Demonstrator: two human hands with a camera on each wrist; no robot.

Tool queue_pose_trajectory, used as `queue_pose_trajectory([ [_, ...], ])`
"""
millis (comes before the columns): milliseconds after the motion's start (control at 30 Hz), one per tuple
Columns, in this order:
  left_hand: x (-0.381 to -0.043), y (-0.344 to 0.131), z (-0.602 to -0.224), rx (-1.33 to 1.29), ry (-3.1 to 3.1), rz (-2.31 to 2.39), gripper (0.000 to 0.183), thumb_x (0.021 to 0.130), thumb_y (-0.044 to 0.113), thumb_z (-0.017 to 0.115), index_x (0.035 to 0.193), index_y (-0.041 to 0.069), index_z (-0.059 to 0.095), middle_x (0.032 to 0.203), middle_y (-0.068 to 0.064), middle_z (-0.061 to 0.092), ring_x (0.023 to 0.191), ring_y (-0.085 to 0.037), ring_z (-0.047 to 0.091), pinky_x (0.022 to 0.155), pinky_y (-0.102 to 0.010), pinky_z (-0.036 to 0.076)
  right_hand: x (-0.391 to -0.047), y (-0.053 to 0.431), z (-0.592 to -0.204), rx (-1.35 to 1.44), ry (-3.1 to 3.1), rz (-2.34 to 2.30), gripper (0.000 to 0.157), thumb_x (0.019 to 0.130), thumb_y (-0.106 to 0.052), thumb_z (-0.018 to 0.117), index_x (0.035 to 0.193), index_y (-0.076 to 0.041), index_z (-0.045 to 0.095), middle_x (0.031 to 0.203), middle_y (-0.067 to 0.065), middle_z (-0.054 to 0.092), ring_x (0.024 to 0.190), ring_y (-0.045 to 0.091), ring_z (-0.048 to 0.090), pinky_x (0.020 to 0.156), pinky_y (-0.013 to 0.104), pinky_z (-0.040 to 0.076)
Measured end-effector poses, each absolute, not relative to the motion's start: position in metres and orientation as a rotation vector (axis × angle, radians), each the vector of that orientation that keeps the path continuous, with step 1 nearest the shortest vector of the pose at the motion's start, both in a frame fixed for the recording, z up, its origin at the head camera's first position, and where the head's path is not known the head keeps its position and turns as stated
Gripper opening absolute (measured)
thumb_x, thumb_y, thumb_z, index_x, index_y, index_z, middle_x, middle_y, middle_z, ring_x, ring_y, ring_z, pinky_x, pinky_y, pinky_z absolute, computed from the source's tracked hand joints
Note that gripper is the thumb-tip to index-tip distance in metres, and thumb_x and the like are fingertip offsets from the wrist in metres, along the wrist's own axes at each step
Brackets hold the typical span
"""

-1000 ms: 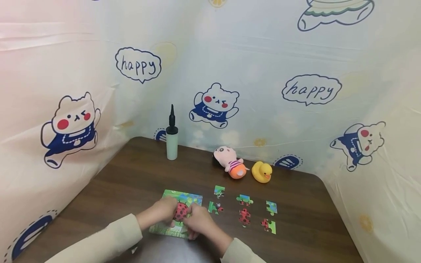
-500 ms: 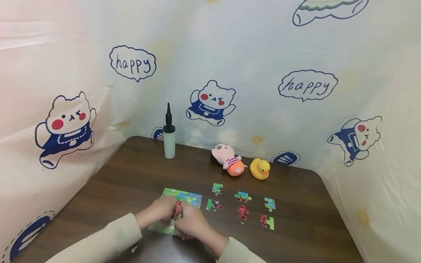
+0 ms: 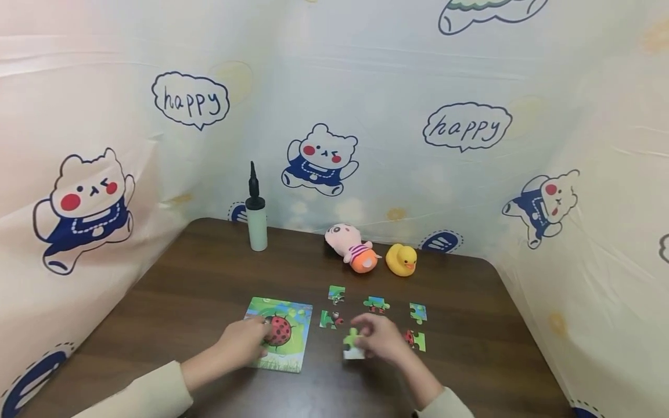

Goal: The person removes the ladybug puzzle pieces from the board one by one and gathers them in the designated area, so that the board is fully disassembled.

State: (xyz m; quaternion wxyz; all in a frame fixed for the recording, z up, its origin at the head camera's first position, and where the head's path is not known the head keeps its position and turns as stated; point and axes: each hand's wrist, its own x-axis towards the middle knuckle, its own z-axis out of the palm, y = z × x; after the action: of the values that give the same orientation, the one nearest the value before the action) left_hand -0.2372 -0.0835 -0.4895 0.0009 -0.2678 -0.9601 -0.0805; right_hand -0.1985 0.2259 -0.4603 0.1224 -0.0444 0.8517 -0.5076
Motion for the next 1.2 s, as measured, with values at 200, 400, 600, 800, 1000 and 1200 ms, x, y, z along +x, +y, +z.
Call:
queue_pose_trajectory([
  [200, -0.230, -0.107, -0.485, -0.976, -2.991, -0.329, 0.045, 0.066, 0.029, 0.083, 0.107, 0.014, 0.071, 0.118, -0.015, 0.062, 0.104, -0.038, 0.059, 0.073, -0.054, 0.050, -0.173, 0.283, -0.473, 0.130, 2.680, -1.282, 0.020, 0.078, -0.005, 0.073, 0.097, -0.001, 0.067, 0.072, 0.002, 0.060, 0.063, 0.014, 0.055, 0.053, 0.030, 0.047],
  [400, -0.233, -0.124, -0.480, -0.917, -3.072, -0.324, 0.059, 0.064, 0.032, 0.085, 0.118, 0.017, 0.068, 0.131, -0.020, 0.054, 0.112, -0.042, 0.053, 0.080, -0.054, 0.049, -0.161, 0.306, -0.485, 0.283, 2.903, -0.954, 0.014, 0.070, -0.003, 0.074, 0.082, -0.008, 0.067, 0.070, -0.002, 0.057, 0.065, 0.012, 0.050, 0.055, 0.029, 0.041],
  [600, -0.236, -0.130, -0.480, -0.902, -3.070, -0.365, 0.059, 0.064, 0.030, 0.086, 0.119, 0.018, 0.068, 0.135, -0.019, 0.051, 0.115, -0.039, 0.052, 0.079, -0.052, 0.050, -0.159, 0.314, -0.493, 0.284, 2.923, -0.933, 0.015, 0.070, -0.003, 0.075, 0.081, -0.009, 0.067, 0.077, -0.001, 0.054, 0.069, 0.013, 0.051, 0.060, 0.030, 0.042],
  [800, -0.235, -0.132, -0.481, -1.046, -3.041, -0.442, 0.055, 0.068, 0.030, 0.083, 0.119, 0.017, 0.067, 0.138, -0.021, 0.048, 0.117, -0.042, 0.050, 0.080, -0.054, 0.049, -0.153, 0.318, -0.497, 0.224, 2.980, -0.936, 0.018, 0.068, -0.001, 0.077, 0.079, -0.011, 0.066, 0.084, 0.003, 0.049, 0.074, 0.015, 0.051, 0.065, 0.031, 0.042],
  [1000, -0.234, -0.135, -0.487, -1.220, -2.999, -0.450, 0.049, 0.074, 0.032, 0.079, 0.119, 0.017, 0.068, 0.128, -0.019, 0.057, 0.116, -0.038, 0.053, 0.084, -0.051, 0.049, -0.147, 0.323, -0.499, 0.215, 2.987, -0.850, 0.022, 0.070, -0.001, 0.077, 0.085, -0.009, 0.062, 0.086, 0.005, 0.048, 0.076, 0.016, 0.047, 0.068, 0.034, 0.043],
  [1200, -0.237, -0.133, -0.489, -1.270, -2.966, -0.481, 0.045, 0.074, 0.030, 0.079, 0.115, 0.014, 0.068, 0.118, -0.013, 0.058, 0.105, -0.029, 0.058, 0.080, -0.046, 0.051, -0.146, 0.317, -0.497, 0.266, 3.090, -0.735, 0.046, 0.065, -0.002, 0.079, 0.105, -0.005, 0.059, 0.093, 0.010, 0.051, 0.070, 0.019, 0.047, 0.059, 0.035, 0.041],
])
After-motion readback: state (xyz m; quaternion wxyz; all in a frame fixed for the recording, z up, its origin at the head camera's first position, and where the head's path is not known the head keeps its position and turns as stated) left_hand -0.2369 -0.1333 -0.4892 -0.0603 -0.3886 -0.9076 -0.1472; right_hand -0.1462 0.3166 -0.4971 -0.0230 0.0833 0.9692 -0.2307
